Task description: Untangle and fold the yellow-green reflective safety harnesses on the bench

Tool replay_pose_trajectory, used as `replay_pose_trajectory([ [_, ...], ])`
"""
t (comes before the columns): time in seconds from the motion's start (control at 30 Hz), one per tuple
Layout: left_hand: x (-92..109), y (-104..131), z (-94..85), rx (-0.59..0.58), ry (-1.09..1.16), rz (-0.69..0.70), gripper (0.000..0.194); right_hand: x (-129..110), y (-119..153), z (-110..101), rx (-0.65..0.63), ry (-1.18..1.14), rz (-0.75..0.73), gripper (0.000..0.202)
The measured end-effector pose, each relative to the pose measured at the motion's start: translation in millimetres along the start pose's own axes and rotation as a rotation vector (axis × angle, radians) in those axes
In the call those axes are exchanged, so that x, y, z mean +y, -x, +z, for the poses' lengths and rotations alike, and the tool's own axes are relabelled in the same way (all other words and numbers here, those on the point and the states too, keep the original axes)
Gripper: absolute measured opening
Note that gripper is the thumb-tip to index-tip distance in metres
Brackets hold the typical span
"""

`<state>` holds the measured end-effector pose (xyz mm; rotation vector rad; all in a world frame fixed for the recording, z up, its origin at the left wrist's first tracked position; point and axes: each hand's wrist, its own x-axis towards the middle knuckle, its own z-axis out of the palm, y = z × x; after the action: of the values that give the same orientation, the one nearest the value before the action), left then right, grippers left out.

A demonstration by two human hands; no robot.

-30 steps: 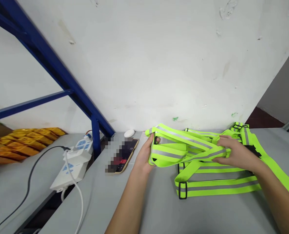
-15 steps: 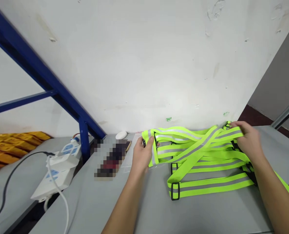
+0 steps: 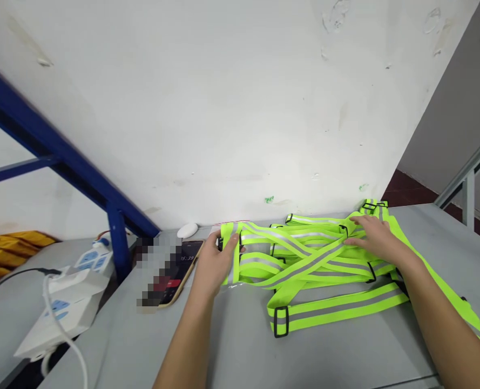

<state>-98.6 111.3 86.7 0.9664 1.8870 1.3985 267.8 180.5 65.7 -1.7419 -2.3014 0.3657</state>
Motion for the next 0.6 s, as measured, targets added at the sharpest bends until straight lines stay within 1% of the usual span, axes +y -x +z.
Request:
replay_pose_trajectory([
  [0.07,1.9,0.2,-0.2,0.004,-0.019,-0.011,0.019,-4.0,-4.7,10.9,-0.060,0.035,-0.058,0.071],
  [0.1,2.3,0.1,-0.4,0.003,-0.022,-0.013,0.018,-6.0,-6.0,14.8,-0.097,0.035,-0.094,0.069],
  [0.13,2.2,0.0,-0.5,0.002,-0.020,-0.012,0.017,-8.2,-6.9,17.4,-0.116,0.034,-0.122,0.064],
  [0.2,0.9,-0.3,-0.6,-0.002,-0.003,-0.009,0.016,-13.3,-7.6,18.6,-0.089,0.017,-0.155,0.046],
  [0.27,-2.1,-0.9,-0.8,-0.021,0.035,-0.020,0.017,-18.7,-7.2,16.3,-0.091,-0.069,-0.175,0.028],
  [0.3,-4.3,-1.5,-1.0,-0.040,0.062,-0.028,0.020,-21.0,-6.6,14.6,-0.119,-0.133,-0.176,0.025],
  [0.4,-11.8,-4.4,-2.2,-0.094,0.164,-0.044,0.029,-24.3,-2.5,9.1,-0.220,-0.283,-0.148,0.035],
  [0.5,-17.8,-7.7,-3.9,-0.090,0.214,-0.048,0.036,-22.3,2.5,4.5,-0.290,-0.301,-0.125,0.060],
  [0.53,-18.9,-8.6,-4.5,-0.081,0.208,-0.043,0.036,-21.3,3.6,3.3,-0.313,-0.298,-0.120,0.064],
  [0.57,-19.7,-9.3,-5.1,-0.074,0.195,-0.035,0.037,-20.4,4.3,2.1,-0.321,-0.294,-0.113,0.062],
  [0.6,-20.0,-9.8,-5.6,-0.069,0.185,-0.027,0.036,-19.7,4.6,0.7,-0.306,-0.294,-0.106,0.054],
])
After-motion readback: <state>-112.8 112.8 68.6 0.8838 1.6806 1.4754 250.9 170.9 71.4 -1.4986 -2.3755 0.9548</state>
